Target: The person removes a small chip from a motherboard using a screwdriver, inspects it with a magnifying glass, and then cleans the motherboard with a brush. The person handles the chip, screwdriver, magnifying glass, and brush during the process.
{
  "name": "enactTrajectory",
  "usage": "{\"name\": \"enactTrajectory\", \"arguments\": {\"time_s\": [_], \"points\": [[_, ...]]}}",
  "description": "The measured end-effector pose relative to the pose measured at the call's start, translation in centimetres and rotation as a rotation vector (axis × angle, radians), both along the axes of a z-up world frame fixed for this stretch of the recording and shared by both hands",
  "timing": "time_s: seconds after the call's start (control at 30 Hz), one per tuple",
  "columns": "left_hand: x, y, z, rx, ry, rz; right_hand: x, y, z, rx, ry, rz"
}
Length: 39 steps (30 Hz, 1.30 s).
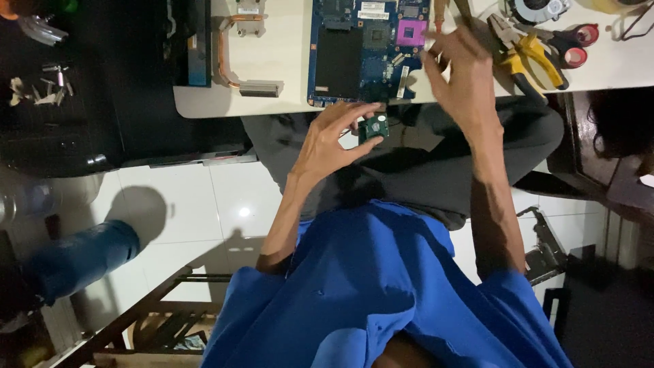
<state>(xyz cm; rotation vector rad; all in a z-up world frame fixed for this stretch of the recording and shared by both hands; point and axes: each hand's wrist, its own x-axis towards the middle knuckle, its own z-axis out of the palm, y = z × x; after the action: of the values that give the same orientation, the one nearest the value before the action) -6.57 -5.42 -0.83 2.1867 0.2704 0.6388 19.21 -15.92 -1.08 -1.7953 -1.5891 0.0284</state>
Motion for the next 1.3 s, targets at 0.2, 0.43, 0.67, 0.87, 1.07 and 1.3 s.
{"name": "enactTrajectory", "arguments": {"time_s": [0.2,0.43,0.67,0.87,1.07,1.3], "points": [[0.2,0.9,1.2,0.082,-0.004,-0.023,-4.4,-2.7,2.9,-0.089,0.178,0.305],[-0.4,0.0,1.8,0.024,0.098,-0.070,-6.8,-4.7,4.5,-0.239,0.181,0.290],[-1.2,-0.7,-0.2,-0.033,0.190,-0.091,-7.6,-5.2,2.6,-0.220,0.139,0.319],[-2.0,-0.9,-1.4,-0.069,0.304,-0.122,-8.0,-5.0,2.5,-0.298,0.141,0.341],[-2.1,-1.0,-2.0,-0.146,0.311,-0.158,-8.4,-5.2,1.3,-0.324,0.174,0.345],[-2.1,-0.9,-2.0,-0.157,0.337,-0.227,-8.7,-6.0,0.8,-0.422,0.244,0.348]]}}
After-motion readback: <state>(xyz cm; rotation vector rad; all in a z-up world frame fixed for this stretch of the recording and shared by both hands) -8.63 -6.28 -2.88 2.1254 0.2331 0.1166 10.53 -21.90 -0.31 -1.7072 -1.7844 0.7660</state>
